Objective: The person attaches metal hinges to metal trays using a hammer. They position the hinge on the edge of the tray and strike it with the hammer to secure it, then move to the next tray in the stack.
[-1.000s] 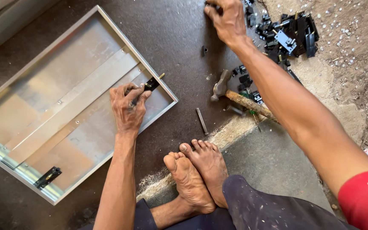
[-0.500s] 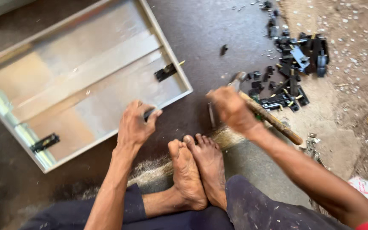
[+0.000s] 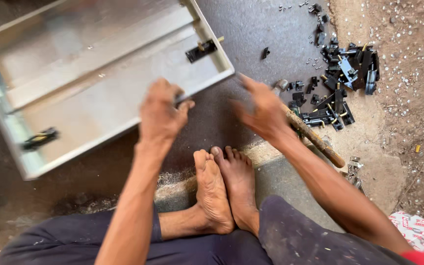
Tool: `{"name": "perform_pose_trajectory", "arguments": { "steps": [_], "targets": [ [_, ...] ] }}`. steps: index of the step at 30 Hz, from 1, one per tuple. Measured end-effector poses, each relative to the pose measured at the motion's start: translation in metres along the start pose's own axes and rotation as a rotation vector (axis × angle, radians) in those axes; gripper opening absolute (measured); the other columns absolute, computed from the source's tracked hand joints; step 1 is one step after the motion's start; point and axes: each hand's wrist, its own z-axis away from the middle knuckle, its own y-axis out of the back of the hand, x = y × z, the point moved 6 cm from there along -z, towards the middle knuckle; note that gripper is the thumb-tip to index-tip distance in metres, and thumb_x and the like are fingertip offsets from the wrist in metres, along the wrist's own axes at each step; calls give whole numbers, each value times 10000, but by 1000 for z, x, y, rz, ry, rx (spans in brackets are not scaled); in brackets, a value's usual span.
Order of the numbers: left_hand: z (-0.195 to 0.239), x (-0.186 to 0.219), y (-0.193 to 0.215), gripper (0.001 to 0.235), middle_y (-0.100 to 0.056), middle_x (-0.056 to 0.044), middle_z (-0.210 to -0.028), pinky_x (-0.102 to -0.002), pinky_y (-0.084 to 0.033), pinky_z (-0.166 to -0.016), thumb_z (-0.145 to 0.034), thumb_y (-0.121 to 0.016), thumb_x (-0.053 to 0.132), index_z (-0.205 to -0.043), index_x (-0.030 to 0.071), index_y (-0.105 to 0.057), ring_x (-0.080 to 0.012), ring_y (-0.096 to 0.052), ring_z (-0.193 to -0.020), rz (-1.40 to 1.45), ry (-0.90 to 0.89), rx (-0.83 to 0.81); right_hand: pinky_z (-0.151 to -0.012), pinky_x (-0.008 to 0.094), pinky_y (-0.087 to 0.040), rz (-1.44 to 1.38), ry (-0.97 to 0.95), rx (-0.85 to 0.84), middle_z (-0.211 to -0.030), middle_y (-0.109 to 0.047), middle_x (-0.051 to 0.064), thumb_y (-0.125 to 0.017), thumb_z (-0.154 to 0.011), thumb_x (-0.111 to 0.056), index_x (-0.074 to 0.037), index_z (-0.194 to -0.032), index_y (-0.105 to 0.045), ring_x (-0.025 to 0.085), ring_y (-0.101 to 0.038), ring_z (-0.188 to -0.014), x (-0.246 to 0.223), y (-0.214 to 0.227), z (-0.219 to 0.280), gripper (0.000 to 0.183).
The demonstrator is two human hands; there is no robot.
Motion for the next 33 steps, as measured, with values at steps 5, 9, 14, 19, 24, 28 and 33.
{"name": "perform_pose_trajectory", "arguments": {
  "steps": [5,9,14,19,24,28,33],
  "targets": [
    [17,-40,-59,185,-627,-97,-964,-421,-555,-758,-820,-861,157,-937,64,-752,-277,-633,-947,15,48,36,-908,475,-504,556,-319,-121,-1172,-604,256,-774,-880,-392,80,-1340,-579,348,-571,-1098,48,67,120,687],
    [17,-51,-71,232,-631,-92,-960,-395,-574,-788,-813,-861,179,-988,61,-766,-257,-638,-914,33,70,3,-707,383,-516,690,-474,-324,-1051,-634,145,-707,-983,-494,-32,-1194,-628,225,-575,-872,87,73,169,514],
    [16,-59,-80,208,-683,-98,-982,-380,-582,-788,-811,-851,211,-953,77,-777,-256,-647,-933,9,-6,32,-454,349,-419,238,-974,-445,-762,-628,120,-579,-997,-518,-42,-1236,-643,217,-520,-546,83,86,169,536],
    [21,-75,-103,158,-719,-89,-917,-359,-584,-739,-904,-822,200,-1003,83,-781,-228,-648,-846,24,52,-111,-507,252,-517,-197,-502,-291,-788,-608,0,-481,-1120,-409,85,-1353,-513,90,-569,-613,26,41,112,547],
    [15,-63,-91,191,-720,-116,-936,-362,-598,-757,-865,-828,198,-982,56,-774,-257,-662,-891,40,-27,-52,-466,294,-415,-354,-673,-251,-609,-547,-1,-492,-1088,-427,-15,-907,-636,92,-508,-530,13,-11,83,472],
    [14,-63,-85,198,-721,-123,-944,-397,-597,-780,-863,-822,190,-976,37,-767,-277,-672,-918,55,4,-68,-433,294,-372,-343,-571,-183,-564,-512,-11,-448,-1084,-394,-29,-892,-599,85,-481,-484,-8,-15,72,440],
    [11,-61,-87,197,-719,-139,-987,-383,-604,-790,-861,-811,170,-997,37,-757,-284,-676,-942,59,-27,-68,-408,296,-349,-304,-717,-226,-535,-470,-8,-386,-1074,-408,-48,-808,-563,100,-437,-447,-5,-25,75,480]
  ]
}}
